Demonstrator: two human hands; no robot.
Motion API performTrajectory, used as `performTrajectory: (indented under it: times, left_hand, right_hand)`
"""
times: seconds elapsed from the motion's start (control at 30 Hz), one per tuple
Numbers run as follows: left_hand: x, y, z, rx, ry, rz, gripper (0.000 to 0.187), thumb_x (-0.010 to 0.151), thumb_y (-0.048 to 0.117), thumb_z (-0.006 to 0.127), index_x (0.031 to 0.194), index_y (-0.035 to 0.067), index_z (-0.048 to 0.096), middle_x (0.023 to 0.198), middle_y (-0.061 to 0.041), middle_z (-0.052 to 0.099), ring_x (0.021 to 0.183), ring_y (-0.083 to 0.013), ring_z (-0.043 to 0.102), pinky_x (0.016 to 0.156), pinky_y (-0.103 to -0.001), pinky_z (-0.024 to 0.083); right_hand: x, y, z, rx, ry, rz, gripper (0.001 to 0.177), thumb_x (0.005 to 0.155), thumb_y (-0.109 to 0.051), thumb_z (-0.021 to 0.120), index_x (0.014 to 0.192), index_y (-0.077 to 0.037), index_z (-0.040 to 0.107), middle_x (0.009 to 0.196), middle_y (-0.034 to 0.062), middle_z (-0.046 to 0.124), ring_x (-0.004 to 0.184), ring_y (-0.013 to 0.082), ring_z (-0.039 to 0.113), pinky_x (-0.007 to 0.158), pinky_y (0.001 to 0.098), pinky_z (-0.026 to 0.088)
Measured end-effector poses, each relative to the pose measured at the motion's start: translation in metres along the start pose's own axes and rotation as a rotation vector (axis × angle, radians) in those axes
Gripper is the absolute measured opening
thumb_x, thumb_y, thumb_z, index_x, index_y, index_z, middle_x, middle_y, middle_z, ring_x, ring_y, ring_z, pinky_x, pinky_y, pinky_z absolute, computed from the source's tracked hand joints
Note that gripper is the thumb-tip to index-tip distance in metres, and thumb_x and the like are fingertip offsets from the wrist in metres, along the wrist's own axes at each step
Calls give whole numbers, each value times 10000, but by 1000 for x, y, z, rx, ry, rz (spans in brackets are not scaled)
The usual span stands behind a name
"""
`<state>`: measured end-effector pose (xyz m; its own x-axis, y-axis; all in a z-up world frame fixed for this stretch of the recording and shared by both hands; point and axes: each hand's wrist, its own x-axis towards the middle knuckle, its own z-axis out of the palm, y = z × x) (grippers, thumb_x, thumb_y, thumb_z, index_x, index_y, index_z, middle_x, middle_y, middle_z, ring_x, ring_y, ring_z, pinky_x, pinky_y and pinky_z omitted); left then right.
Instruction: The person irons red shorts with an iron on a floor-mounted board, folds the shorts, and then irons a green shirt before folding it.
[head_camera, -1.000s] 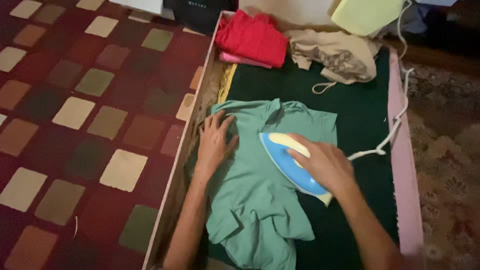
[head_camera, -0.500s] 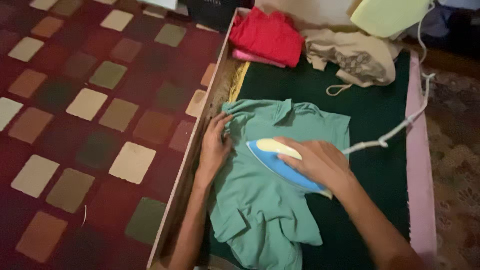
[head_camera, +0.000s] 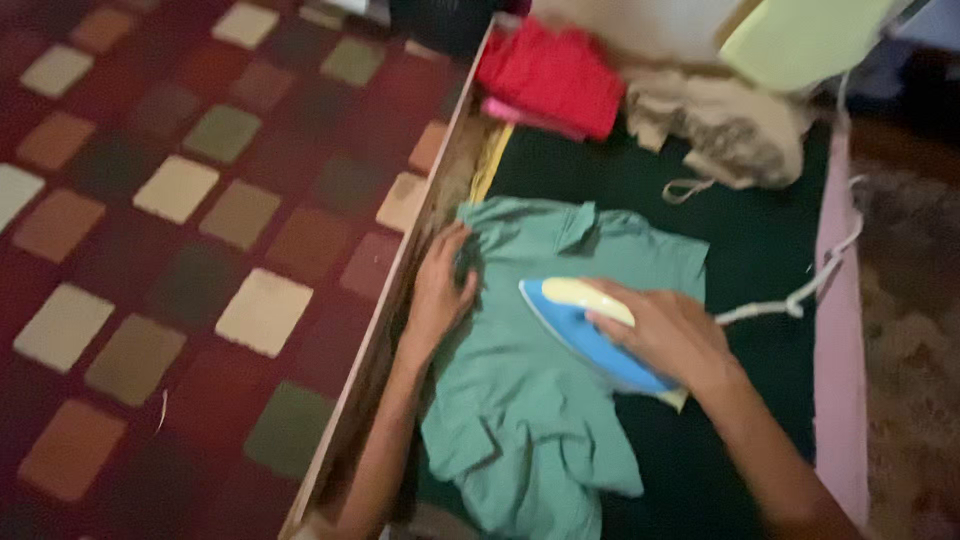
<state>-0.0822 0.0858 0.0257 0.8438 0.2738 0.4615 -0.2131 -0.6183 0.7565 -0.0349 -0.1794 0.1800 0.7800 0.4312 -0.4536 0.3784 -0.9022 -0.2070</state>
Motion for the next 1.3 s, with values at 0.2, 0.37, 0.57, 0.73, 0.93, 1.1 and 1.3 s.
performTrajectory:
  times: [0.2,0.37,0.57,0.73,0.93,1.1,1.3]
  left_hand:
    - [7,10,2,33,-42,7,654,766,-63,664,1398,33,522,1506,-217,491,1362,-444,504,1124,-459,437]
    - [6,7,5,104,-90,-54,527,780,-27,644,1297,73,619,1578,-287,390,1364,-479,487,1113,-462,439]
    - [4,7,11,249,-108,34,519,789,31,665,1305,84,676,1611,-330,280,1415,-509,392,1169,-498,355]
    - [6,8,12,277,-140,-5,589,783,51,660,1369,106,644,1601,-318,281,1413,-509,375,1173,-514,338]
    - [4,6,12,287,-135,4,524,836,88,652,1360,115,653,1609,-320,286,1453,-495,353,1204,-531,290]
    - [5,7,11,292,-142,-16,551,817,97,643,1367,114,645,1617,-311,285,1448,-495,350,1217,-523,283]
    - [5,18,6,293,-149,24,576,794,83,641,1369,103,653,1604,-325,267,1439,-512,328,1205,-533,259]
  right_hand:
    - [42,-38,8,-76,230,-107,519,934,-559,527,1434,-420,501,979,139,733,827,379,713,702,520,573]
    - [40,-41,25,-20,430,-83,508,943,-502,579,1420,-329,557,851,185,735,780,419,710,684,535,568]
    - [37,-28,26,-28,441,-102,474,940,-499,586,1377,-315,581,862,190,739,796,430,714,691,545,571]
    - [79,-58,16,38,478,-38,494,968,-508,575,1410,-286,554,879,192,747,823,417,728,704,535,579]
    - [38,-38,26,118,419,52,489,959,-502,591,1401,-293,564,904,190,742,866,431,712,730,546,568]
    - [29,-46,32,96,230,193,536,1012,-423,520,1509,-237,440,860,185,741,765,365,774,670,492,625]
    - [96,-69,28,48,577,52,484,1019,-432,572,1415,-156,536,828,207,737,798,421,728,676,538,582]
